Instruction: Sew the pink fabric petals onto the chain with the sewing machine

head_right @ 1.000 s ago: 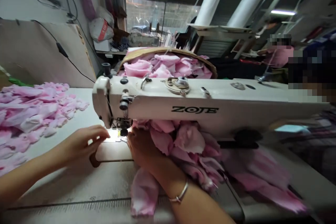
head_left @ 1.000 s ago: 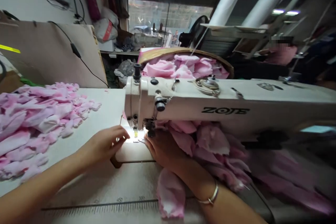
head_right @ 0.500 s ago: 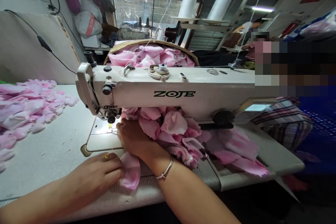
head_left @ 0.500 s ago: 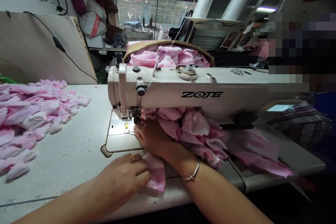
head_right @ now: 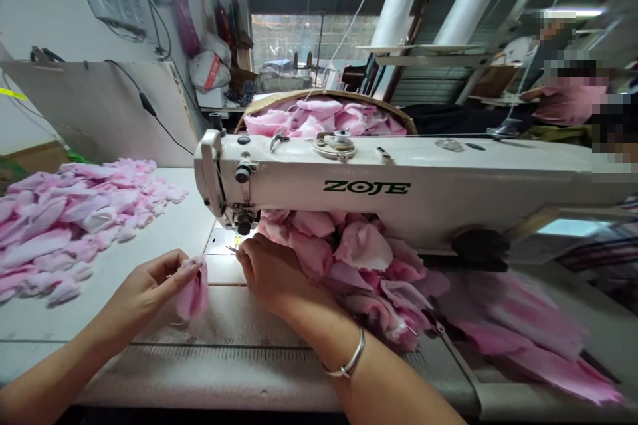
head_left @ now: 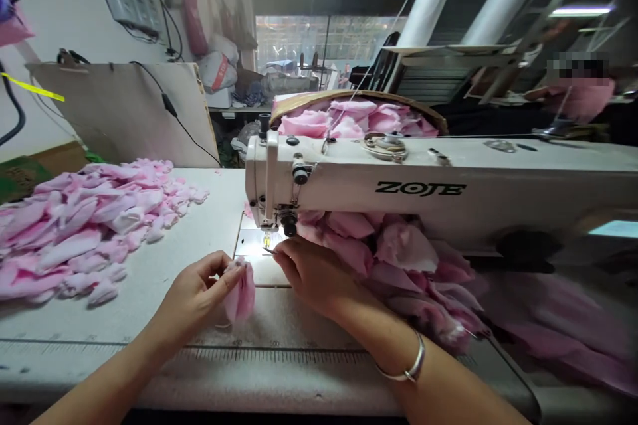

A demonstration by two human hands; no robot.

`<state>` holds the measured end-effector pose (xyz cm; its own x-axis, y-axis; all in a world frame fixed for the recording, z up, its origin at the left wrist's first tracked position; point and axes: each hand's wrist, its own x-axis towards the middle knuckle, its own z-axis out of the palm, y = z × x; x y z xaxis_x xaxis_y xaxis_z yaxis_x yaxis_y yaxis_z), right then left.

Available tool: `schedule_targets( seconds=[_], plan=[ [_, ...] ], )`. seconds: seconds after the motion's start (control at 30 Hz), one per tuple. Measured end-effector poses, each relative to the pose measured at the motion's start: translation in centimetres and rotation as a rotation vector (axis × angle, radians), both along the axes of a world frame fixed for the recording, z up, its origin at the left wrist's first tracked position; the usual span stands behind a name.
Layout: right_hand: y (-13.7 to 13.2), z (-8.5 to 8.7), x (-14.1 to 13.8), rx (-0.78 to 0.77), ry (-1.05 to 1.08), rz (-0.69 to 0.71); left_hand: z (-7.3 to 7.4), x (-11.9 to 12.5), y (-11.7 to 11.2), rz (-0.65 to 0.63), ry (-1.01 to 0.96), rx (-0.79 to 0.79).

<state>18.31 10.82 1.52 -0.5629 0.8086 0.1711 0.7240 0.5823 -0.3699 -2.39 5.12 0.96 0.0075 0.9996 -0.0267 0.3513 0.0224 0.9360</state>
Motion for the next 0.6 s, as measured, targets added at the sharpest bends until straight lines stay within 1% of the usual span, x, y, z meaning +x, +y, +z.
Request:
schedule_targets(
  seconds=[0.1,0.2,0.33,0.5,0.6],
  plan=[
    [-0.8,0.2,-0.5,-0.056,0.169,0.042,-0.6,-0.3,0.3,0.025,-0.016,0.011],
    [-1.6,-0.1,-0.9,-0.057,0.301,0.058,-1.3,-0.2,0.4,0.020,-0.035,-0.012],
    [-1.9,-0.8,-1.4,-0.068,0.298,0.037,-1.8,0.6,0.2,-0.032,-0.063,-0.057],
    [-1.7,-1.2,-1.4,-0.053,0.293,0.114,-1.7,1.5,0.0,-0.131,0.010,-0.019],
    [-1.8,-1.0,-1.3,-0.053,0.280,0.125,-1.5,1.5,0.2,-0.146,0.036,-0.009]
  ],
)
